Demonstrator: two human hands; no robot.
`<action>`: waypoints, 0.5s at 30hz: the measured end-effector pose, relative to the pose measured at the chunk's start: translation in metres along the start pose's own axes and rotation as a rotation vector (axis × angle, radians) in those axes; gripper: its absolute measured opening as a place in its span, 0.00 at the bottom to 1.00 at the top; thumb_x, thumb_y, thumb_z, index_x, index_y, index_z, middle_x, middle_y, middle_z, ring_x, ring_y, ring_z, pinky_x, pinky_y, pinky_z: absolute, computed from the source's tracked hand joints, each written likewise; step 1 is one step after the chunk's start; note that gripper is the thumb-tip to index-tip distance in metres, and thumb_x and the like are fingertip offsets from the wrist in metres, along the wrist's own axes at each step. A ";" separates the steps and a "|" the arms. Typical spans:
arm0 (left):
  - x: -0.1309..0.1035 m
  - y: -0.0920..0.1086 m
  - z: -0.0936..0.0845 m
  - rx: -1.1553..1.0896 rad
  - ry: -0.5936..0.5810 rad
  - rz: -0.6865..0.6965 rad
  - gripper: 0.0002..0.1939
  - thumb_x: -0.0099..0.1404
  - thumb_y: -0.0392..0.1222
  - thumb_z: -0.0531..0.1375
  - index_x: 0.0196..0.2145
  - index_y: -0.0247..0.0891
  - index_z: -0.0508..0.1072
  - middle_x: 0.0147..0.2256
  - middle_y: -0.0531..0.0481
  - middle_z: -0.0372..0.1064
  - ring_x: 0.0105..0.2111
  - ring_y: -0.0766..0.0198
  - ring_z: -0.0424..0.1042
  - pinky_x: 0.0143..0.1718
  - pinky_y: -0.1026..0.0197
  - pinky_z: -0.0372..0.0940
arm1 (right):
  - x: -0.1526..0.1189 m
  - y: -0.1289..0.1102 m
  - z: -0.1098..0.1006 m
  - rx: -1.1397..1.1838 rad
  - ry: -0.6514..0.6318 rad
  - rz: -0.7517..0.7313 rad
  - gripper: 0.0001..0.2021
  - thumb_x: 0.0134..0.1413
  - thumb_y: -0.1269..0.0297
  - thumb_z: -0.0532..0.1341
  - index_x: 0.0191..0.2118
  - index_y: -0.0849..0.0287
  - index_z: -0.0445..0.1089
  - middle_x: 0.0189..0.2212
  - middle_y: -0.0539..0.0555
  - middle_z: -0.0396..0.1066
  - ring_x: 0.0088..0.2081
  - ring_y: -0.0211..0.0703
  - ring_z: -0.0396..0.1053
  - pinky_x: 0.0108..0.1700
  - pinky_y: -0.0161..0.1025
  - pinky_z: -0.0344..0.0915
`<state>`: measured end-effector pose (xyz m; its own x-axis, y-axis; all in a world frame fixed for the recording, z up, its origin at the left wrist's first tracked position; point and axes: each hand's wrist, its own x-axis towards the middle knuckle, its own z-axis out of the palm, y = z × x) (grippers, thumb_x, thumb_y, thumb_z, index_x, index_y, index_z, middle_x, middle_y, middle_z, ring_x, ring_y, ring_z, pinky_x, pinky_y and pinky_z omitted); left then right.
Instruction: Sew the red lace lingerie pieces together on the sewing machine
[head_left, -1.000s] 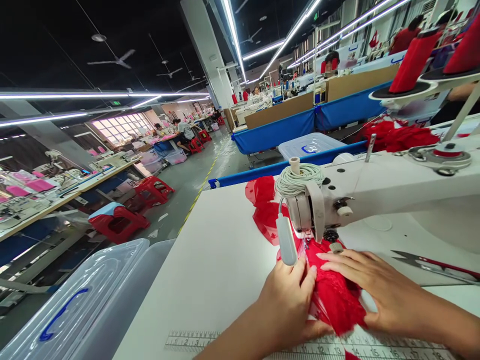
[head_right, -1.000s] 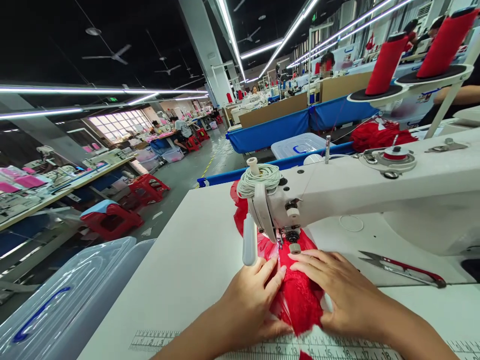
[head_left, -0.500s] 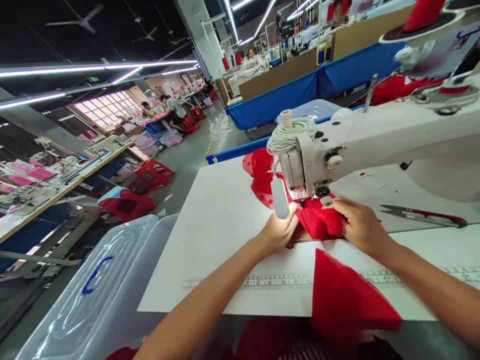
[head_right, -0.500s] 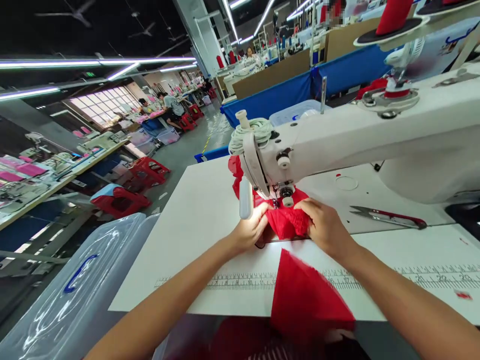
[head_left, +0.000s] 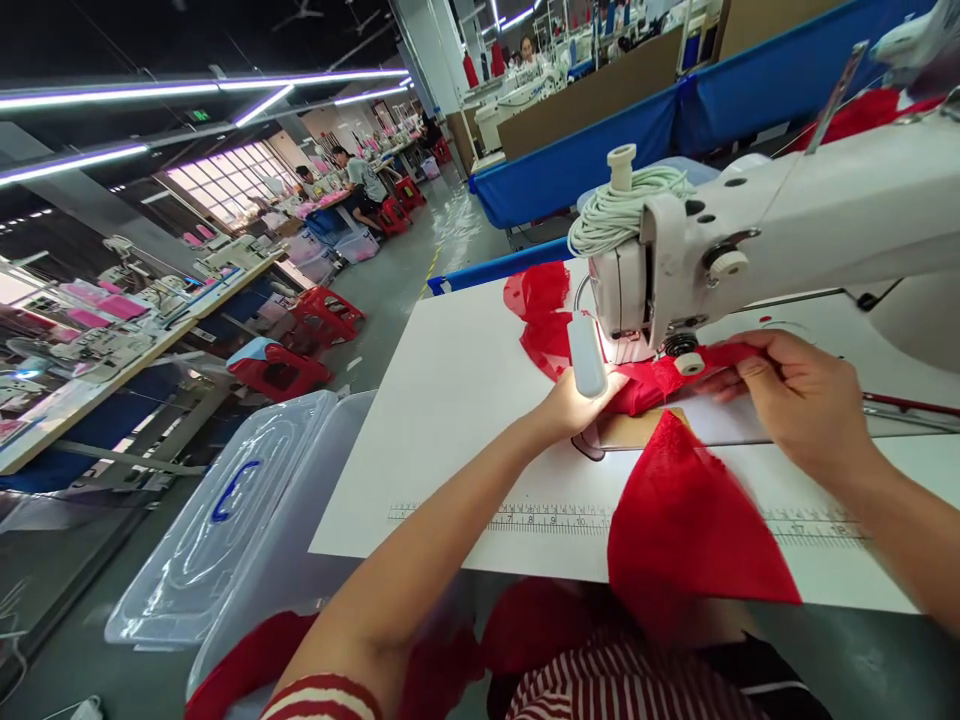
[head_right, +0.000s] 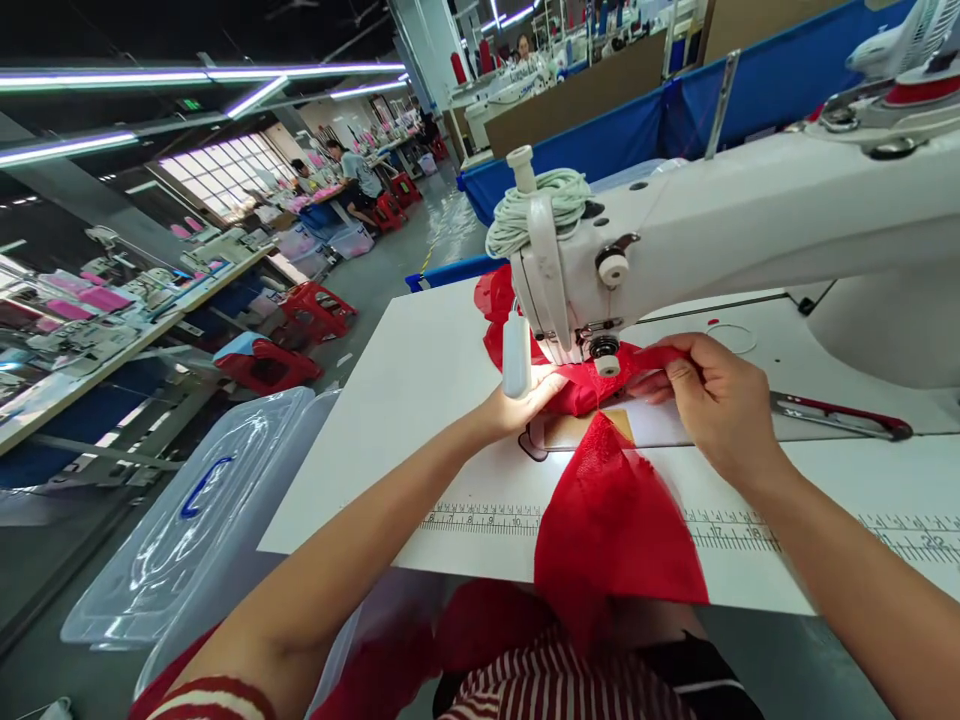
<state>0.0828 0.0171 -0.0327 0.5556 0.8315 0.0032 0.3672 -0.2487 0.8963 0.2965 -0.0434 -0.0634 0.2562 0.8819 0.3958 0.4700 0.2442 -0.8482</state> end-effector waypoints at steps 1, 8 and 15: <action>0.000 0.001 -0.001 0.009 -0.032 0.016 0.18 0.70 0.39 0.53 0.21 0.38 0.60 0.23 0.54 0.56 0.25 0.67 0.57 0.27 0.64 0.57 | 0.000 -0.001 0.000 0.015 -0.030 -0.001 0.11 0.61 0.57 0.51 0.39 0.57 0.66 0.29 0.53 0.73 0.29 0.41 0.73 0.33 0.39 0.71; -0.001 0.004 -0.002 0.084 -0.209 0.075 0.18 0.70 0.42 0.51 0.21 0.39 0.57 0.22 0.56 0.52 0.24 0.68 0.55 0.26 0.64 0.54 | -0.002 0.001 0.006 -0.043 -0.231 -0.128 0.20 0.37 0.60 0.69 0.42 0.53 0.70 0.32 0.50 0.73 0.30 0.43 0.69 0.33 0.39 0.66; -0.003 0.008 -0.007 0.155 -0.421 0.125 0.15 0.63 0.37 0.56 0.21 0.39 0.57 0.21 0.58 0.54 0.22 0.70 0.56 0.24 0.65 0.53 | 0.001 -0.004 0.007 0.035 -0.213 -0.303 0.04 0.47 0.62 0.60 0.28 0.54 0.69 0.34 0.54 0.70 0.35 0.44 0.69 0.35 0.38 0.65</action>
<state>0.0795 0.0163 -0.0223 0.8452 0.5246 -0.1023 0.3677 -0.4318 0.8236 0.2895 -0.0405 -0.0620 -0.0739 0.8307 0.5518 0.4674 0.5176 -0.7167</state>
